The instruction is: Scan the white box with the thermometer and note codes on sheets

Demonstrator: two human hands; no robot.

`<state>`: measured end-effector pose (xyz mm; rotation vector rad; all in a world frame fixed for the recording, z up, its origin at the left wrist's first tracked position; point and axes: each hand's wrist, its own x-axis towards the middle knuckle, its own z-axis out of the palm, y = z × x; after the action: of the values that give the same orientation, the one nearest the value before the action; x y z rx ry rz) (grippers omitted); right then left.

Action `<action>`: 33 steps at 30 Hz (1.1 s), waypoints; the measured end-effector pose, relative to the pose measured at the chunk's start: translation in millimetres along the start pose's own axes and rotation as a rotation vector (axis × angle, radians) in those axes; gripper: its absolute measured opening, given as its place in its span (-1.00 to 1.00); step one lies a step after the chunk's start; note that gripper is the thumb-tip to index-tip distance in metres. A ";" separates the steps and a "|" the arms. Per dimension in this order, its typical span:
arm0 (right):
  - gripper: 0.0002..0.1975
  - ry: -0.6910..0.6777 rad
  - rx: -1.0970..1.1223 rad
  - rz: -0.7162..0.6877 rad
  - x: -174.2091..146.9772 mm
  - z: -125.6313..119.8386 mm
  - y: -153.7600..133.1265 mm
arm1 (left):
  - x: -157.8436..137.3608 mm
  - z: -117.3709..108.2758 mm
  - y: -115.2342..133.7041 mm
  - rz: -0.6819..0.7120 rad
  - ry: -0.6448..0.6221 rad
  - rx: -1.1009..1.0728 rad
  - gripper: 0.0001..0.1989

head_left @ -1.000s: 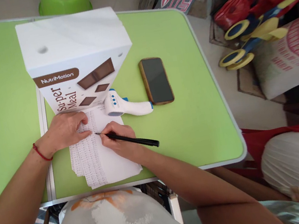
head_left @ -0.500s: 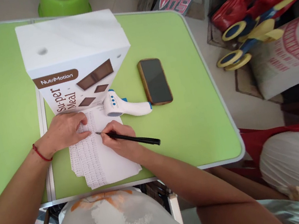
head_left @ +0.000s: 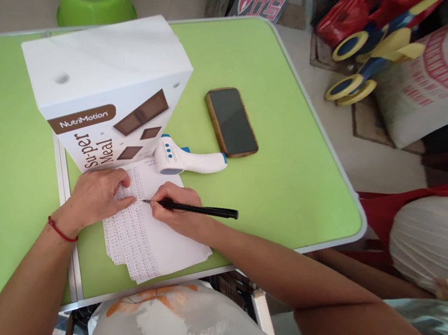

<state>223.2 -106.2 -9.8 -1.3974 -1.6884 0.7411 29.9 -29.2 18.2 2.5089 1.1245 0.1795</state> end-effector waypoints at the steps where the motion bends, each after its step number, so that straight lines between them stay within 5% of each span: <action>1: -0.89 0.005 0.004 -0.001 0.1 0.1 0.0 | -0.1 0.1 -0.3 0.005 0.005 -0.003 -0.80; 33: -0.90 0.006 0.026 0.066 -0.1 -1.3 1.6 | -0.8 2.4 -2.0 0.022 0.041 0.002 -0.79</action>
<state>225.1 -106.0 -10.5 -1.4419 -1.6289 0.7919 28.6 -29.3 15.2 2.5311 1.1140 0.2369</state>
